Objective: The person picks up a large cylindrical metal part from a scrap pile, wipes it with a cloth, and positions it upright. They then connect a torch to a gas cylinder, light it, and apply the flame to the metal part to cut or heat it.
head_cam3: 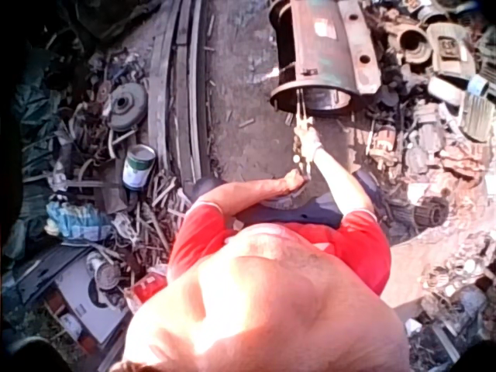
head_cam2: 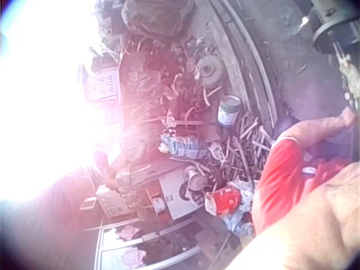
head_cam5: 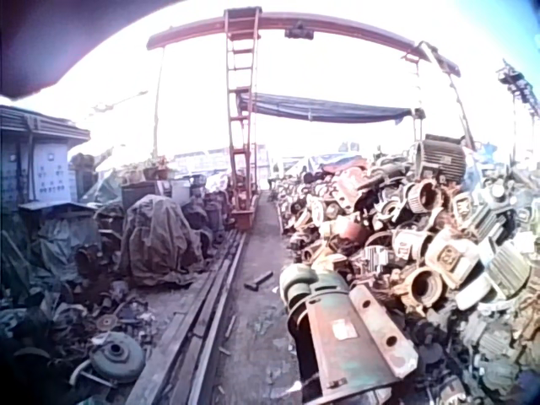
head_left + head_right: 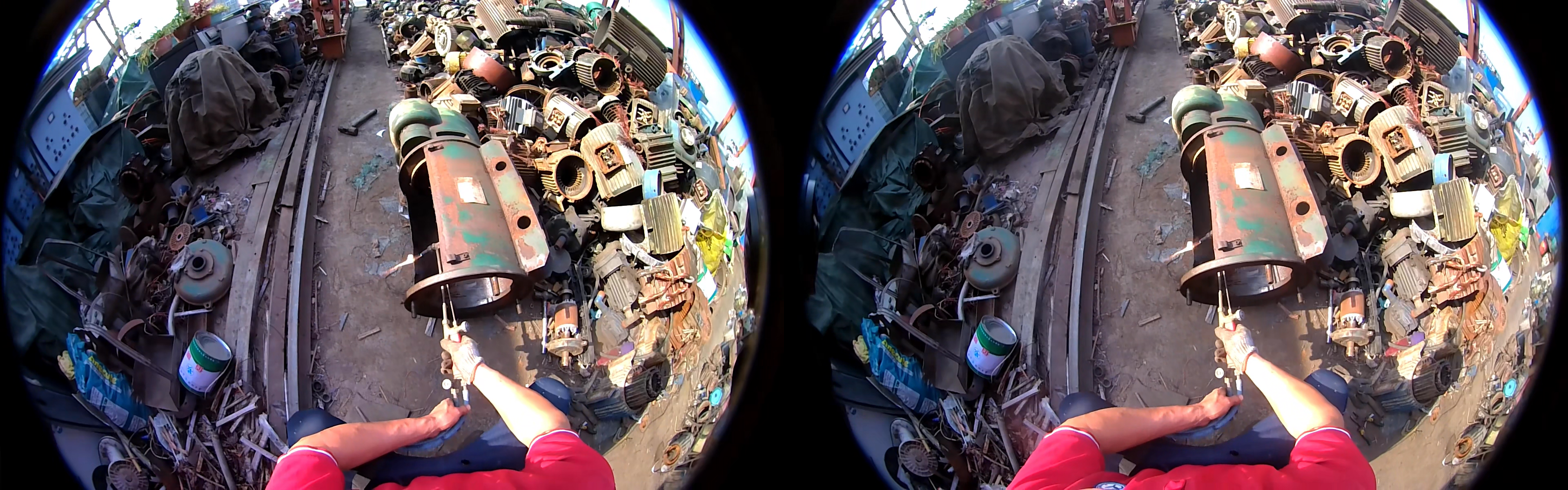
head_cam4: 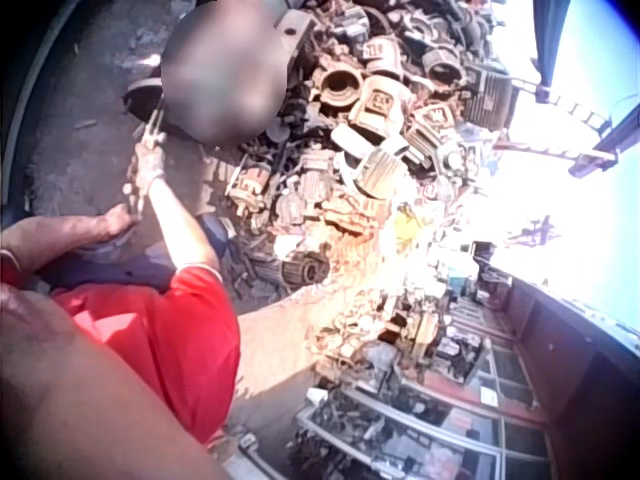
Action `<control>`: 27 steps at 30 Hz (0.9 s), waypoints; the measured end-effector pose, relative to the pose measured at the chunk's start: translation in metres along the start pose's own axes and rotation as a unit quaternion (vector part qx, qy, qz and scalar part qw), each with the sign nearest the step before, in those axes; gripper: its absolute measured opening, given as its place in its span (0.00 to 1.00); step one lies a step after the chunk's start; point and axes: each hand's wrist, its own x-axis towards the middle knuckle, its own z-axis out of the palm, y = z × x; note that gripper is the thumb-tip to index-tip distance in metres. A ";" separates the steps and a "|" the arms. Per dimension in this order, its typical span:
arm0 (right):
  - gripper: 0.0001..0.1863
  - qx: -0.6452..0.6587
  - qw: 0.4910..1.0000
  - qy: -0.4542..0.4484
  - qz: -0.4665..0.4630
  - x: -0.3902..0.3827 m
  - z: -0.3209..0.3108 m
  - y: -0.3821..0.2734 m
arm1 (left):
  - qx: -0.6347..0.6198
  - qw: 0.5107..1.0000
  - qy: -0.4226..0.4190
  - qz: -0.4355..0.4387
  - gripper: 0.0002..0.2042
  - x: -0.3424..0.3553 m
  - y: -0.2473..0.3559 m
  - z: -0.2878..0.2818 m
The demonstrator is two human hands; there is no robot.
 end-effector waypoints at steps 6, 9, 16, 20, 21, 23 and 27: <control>0.10 0.012 1.000 0.007 0.021 0.010 -0.011 0.006 | -0.015 1.000 -0.011 -0.014 0.31 -0.002 0.004 -0.001; 0.11 -0.001 0.999 0.009 0.040 0.013 -0.007 0.003 | -0.014 1.000 -0.001 -0.006 0.31 0.013 -0.009 0.002; 0.11 0.005 1.000 0.008 0.002 0.004 0.005 -0.010 | -0.008 1.000 0.022 0.000 0.30 0.009 -0.001 -0.005; 0.11 0.012 1.000 0.015 0.019 0.026 -0.012 -0.001 | -0.011 1.000 0.006 -0.005 0.30 0.017 0.000 -0.004; 0.11 0.012 1.000 0.015 0.022 0.025 -0.011 -0.001 | -0.012 1.000 0.007 0.000 0.30 0.017 -0.001 -0.005; 0.11 0.003 1.000 0.010 0.015 0.021 -0.007 -0.004 | -0.019 1.000 0.013 0.014 0.31 0.020 -0.007 -0.004; 0.10 -0.014 1.000 0.012 -0.008 0.012 0.002 -0.010 | -0.020 1.000 0.012 0.016 0.30 0.019 -0.006 -0.005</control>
